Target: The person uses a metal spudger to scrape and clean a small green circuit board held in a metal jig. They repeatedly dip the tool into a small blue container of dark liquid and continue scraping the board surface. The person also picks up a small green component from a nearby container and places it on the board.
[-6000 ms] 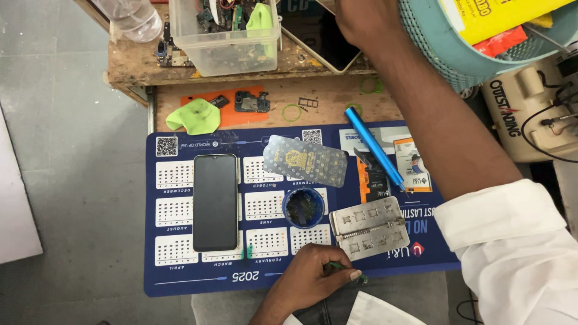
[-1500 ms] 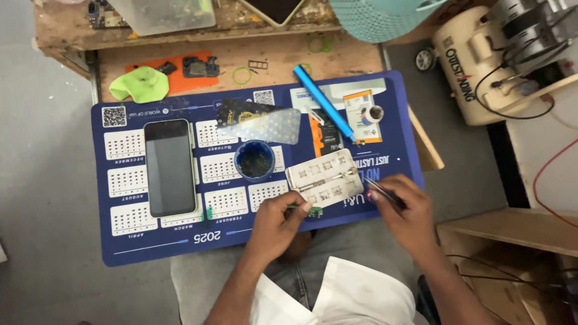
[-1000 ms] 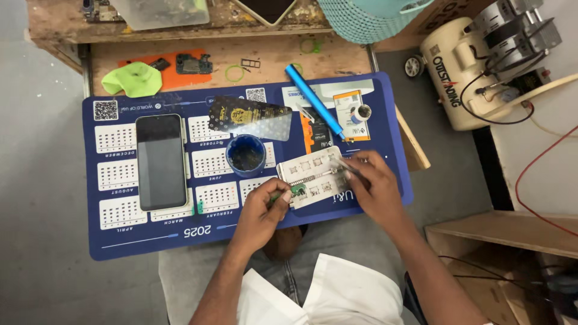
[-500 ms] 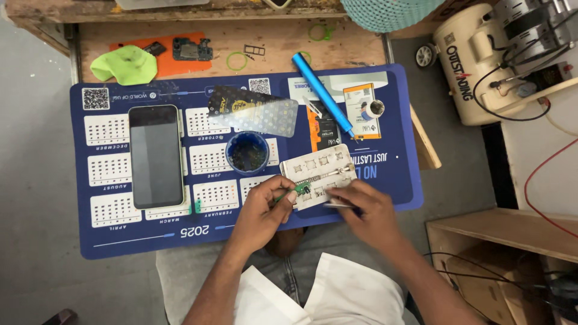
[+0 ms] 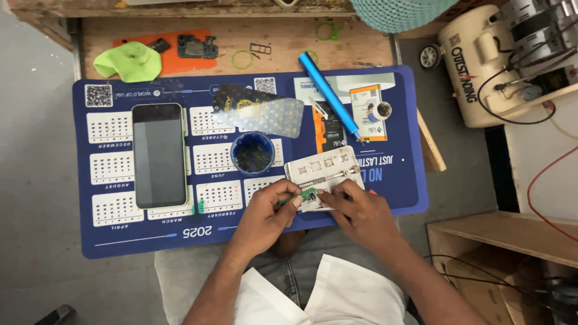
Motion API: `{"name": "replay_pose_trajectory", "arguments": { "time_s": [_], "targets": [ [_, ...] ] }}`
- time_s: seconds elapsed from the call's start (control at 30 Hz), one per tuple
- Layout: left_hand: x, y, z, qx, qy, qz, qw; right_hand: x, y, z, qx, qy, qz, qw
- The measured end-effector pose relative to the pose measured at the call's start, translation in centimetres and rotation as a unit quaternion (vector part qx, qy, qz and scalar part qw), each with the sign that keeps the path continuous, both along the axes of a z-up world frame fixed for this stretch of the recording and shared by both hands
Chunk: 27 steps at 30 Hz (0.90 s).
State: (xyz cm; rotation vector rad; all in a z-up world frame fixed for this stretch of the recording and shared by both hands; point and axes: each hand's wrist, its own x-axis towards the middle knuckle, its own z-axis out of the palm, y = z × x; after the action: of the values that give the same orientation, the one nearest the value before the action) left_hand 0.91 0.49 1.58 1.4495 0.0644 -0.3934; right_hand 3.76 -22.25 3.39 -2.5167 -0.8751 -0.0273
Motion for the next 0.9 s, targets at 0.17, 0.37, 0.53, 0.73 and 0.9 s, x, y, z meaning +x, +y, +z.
{"name": "replay_pose_trajectory", "arguments": {
  "time_s": [0.17, 0.37, 0.53, 0.73, 0.9],
  "targets": [
    [0.1, 0.1, -0.1, -0.007, -0.003, -0.007, 1.000, 0.3, 0.0, 0.0, -0.009, 0.003, 0.004, 1.000],
    [0.2, 0.2, -0.1, 0.002, -0.005, -0.017, 1.000, 0.3, -0.3, -0.7, 0.028, 0.049, -0.019, 0.998],
    [0.4, 0.1, 0.2, 0.008, 0.002, -0.023, 1.000, 0.2, -0.1, -1.2, 0.057, 0.046, -0.039, 0.997],
    [0.2, 0.3, 0.3, 0.013, -0.005, -0.028, 1.000, 0.0, 0.3, -1.3, 0.033, 0.008, -0.036, 0.999],
    [0.0, 0.4, 0.0, -0.001, -0.011, -0.023, 1.000, 0.2, 0.6, -1.6, 0.019, -0.013, -0.046, 0.999]
  ]
}}
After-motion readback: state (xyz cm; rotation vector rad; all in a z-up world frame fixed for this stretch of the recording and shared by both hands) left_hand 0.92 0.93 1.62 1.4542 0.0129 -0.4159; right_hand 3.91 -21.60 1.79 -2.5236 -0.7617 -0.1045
